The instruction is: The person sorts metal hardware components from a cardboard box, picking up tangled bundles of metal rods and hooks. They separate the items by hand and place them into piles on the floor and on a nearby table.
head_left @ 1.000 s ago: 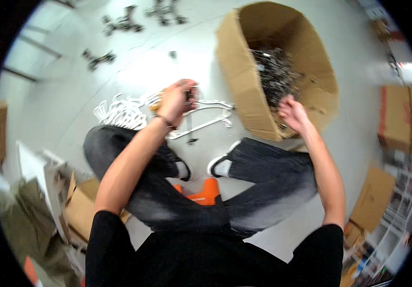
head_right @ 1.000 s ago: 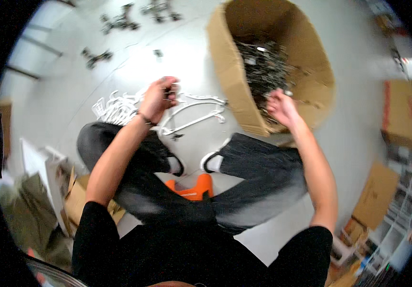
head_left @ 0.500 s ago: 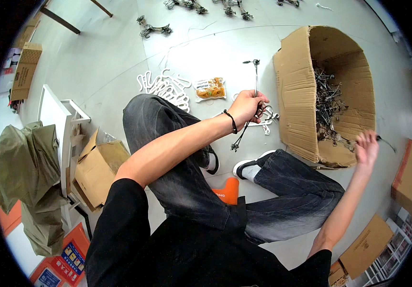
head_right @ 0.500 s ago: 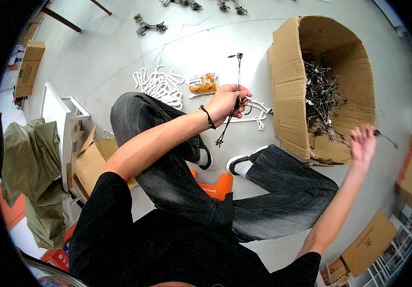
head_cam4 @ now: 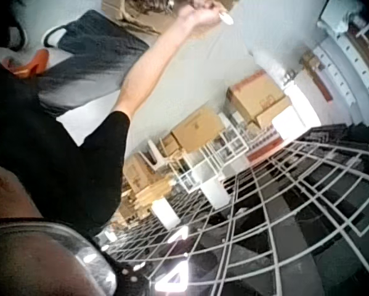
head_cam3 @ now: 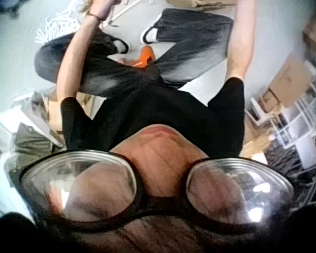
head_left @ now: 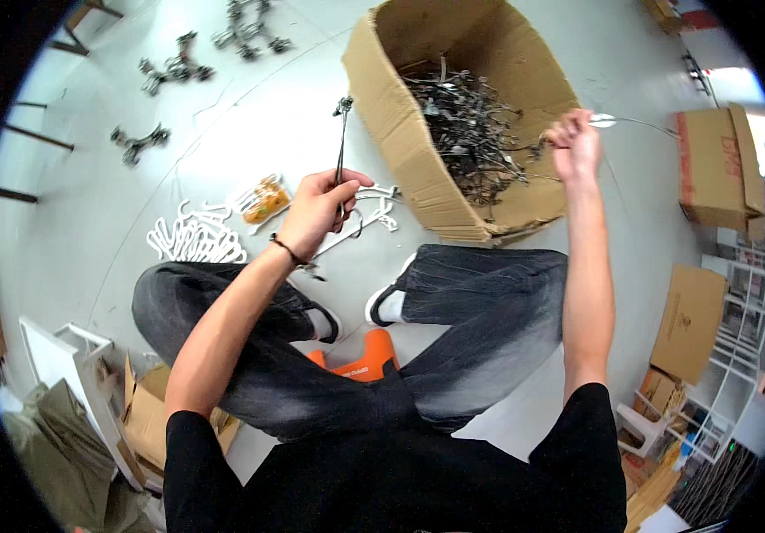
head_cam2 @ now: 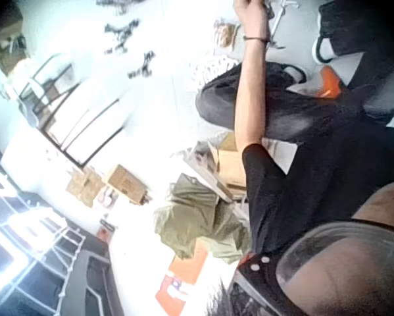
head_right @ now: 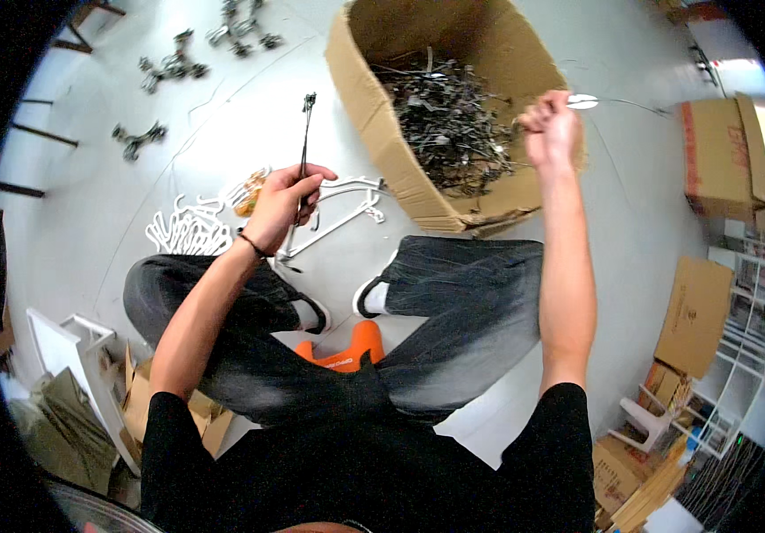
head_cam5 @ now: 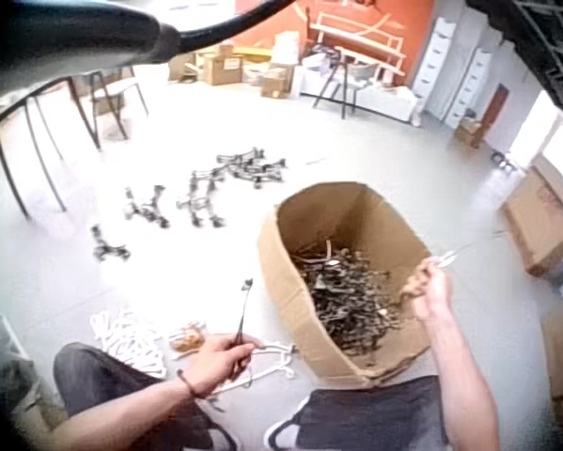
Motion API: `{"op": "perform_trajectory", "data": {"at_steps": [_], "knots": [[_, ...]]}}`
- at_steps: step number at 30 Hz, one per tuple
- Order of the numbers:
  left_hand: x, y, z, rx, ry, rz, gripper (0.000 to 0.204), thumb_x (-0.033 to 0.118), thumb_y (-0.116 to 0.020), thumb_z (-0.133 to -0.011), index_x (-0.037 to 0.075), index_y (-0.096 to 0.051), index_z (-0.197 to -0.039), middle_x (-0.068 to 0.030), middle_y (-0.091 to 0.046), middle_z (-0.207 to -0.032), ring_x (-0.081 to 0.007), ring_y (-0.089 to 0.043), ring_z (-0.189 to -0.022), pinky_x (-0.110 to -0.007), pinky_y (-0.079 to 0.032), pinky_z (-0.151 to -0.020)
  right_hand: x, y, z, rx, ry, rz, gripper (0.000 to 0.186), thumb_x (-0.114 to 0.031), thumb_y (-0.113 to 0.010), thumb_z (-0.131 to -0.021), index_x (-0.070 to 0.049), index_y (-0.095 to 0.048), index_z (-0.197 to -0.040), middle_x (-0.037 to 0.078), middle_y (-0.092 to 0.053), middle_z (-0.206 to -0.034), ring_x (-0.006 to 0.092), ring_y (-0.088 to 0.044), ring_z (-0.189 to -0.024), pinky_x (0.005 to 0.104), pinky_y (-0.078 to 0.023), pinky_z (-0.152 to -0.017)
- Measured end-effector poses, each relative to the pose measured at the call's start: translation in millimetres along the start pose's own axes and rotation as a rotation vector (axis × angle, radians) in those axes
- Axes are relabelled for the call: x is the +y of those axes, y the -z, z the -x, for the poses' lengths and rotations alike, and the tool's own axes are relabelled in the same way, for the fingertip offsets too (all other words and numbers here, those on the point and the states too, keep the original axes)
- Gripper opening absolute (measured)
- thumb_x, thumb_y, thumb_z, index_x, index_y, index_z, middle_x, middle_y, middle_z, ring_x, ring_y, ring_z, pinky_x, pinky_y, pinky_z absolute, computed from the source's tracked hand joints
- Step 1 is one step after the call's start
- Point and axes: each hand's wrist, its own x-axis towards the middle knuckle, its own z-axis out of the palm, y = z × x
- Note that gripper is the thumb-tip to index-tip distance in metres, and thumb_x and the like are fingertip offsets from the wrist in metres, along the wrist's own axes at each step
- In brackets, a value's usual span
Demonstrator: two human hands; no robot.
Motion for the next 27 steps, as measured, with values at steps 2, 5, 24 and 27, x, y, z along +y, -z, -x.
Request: {"op": "perform_trajectory", "data": {"at_steps": [2, 5, 24, 27], "knots": [[22.0, -18.7, -4.4, -0.085, -0.050, -0.176, 0.021, 0.017, -0.056, -0.099, 0.004, -0.070, -0.108, 0.0069, -0.048, -0.066, -0.0023, -0.043, -0.052, -0.019, -0.034, -0.047, 7.7, 12.2, -0.2, 0.033, -0.178, -0.050, 0.040, -0.040, -0.035, -0.107, -0.010, -0.049, -0.085, -0.002, -0.031, -0.064, 0.0096, -0.023, -0.053, 0.0261, -0.024, -0.049], [54.0, -58.1, -22.1, -0.173, -0.171, -0.340, 0.022, 0.019, -0.061, -0.097, 0.005, -0.075, -0.107, 0.0056, -0.055, -0.063, -0.0019, -0.048, -0.054, -0.018, -0.036, -0.048, -6.0, 17.9, -3.4, 0.069, -0.121, -0.066, 0.038, -0.039, -0.036, -0.107, -0.010, -0.049, -0.085, -0.002, -0.031, -0.064, 0.0096, -0.023, -0.052, 0.0259, -0.024, -0.048], [35.1, -244.2, -159.2, -0.222, -0.647, -0.648, 0.018, 0.016, -0.076, -0.082, 0.000, -0.072, -0.089, -0.0109, -0.068, -0.071, -0.0136, -0.056, -0.063, -0.032, -0.047, -0.063, -39.7, 71.3, 4.7, 0.048, -0.327, -0.539, 0.038, -0.035, -0.037, -0.107, -0.008, -0.046, -0.082, -0.002, -0.031, -0.060, 0.0097, -0.022, -0.047, 0.0263, -0.021, -0.045], [32.5, -241.9, -153.5, -0.178, -0.693, -0.666, 0.016, 0.014, -0.075, -0.080, -0.001, -0.071, -0.084, -0.0124, -0.068, -0.071, -0.0154, -0.057, -0.062, -0.033, -0.047, -0.063, -32.4, 63.7, 6.9, -0.025, -0.349, -0.422, 0.032, -0.029, -0.037, -0.108, -0.007, -0.044, -0.086, -0.003, -0.031, -0.062, 0.0082, -0.022, -0.049, 0.0246, -0.021, -0.045]]}}
